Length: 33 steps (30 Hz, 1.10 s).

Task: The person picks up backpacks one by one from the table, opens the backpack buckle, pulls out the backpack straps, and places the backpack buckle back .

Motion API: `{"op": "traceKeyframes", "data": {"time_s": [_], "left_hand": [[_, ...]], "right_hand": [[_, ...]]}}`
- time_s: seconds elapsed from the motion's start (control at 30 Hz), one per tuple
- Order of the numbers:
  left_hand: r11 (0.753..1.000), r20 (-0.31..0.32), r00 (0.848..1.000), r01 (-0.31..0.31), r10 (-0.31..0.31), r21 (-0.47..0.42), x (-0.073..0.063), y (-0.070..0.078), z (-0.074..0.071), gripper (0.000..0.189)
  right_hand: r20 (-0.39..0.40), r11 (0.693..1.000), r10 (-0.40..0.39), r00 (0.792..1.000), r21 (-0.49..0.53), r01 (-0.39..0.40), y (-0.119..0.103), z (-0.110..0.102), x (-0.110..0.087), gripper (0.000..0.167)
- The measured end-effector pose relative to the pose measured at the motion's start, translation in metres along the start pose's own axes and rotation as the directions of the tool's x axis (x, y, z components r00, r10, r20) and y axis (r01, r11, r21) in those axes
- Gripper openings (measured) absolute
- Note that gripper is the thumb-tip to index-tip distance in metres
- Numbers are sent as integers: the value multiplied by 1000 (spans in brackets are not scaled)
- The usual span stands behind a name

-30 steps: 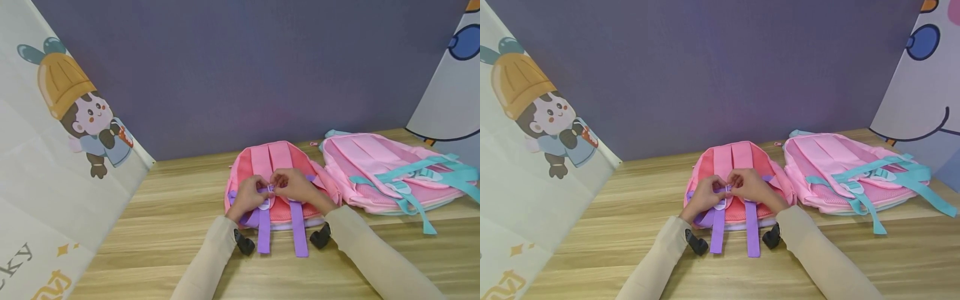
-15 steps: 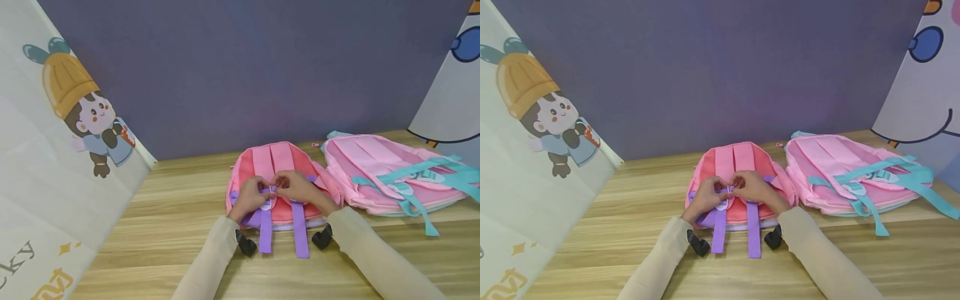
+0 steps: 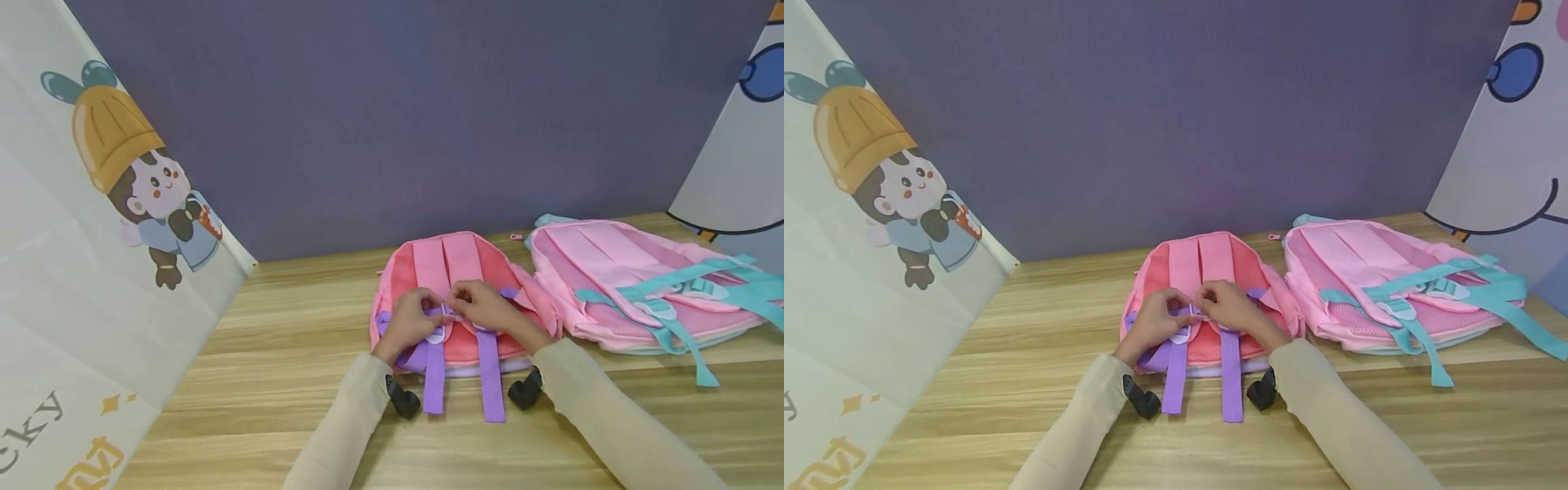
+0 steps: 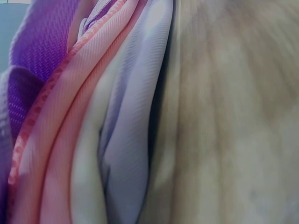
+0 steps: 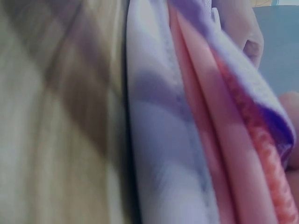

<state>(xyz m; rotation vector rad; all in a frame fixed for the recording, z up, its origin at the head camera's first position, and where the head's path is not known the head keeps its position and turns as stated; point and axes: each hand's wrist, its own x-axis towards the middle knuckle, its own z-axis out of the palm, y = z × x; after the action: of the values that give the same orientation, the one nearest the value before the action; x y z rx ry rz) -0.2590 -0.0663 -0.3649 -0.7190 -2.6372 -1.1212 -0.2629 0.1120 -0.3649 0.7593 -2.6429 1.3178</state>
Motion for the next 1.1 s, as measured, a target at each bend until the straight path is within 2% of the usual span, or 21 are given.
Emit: {"op": "traceKeyframes", "data": {"time_s": [0.13, 0.47, 0.7, 0.83, 0.97, 1.1], "left_hand": [[1000, 4, 1000, -11, 11, 16, 1, -1, 1, 17], [997, 0, 999, -51, 51, 56, -1, -2, 1, 19], [998, -16, 999, -30, 31, 64, -2, -1, -2, 19], [998, -15, 1000, -23, 24, 60, -1, -1, -3, 19], [999, -14, 1000, -13, 14, 47, -1, -1, -2, 19], [999, -18, 1000, -5, 6, 38, -1, -1, -1, 20]], "right_hand": [[-3, 1000, 26, 1000, 18, -26, 1, 0, 1, 11], [15, 996, 24, 1000, 82, -25, 5, 0, -1, 9], [56, 992, 38, 998, 121, -45, 5, -2, 2, 12], [65, 990, 19, 998, 138, -28, 6, -2, 3, 11], [54, 989, 23, 998, 142, -31, 6, -1, 3, 11], [23, 994, 43, 999, 98, -45, 4, 1, 2, 11]]}}
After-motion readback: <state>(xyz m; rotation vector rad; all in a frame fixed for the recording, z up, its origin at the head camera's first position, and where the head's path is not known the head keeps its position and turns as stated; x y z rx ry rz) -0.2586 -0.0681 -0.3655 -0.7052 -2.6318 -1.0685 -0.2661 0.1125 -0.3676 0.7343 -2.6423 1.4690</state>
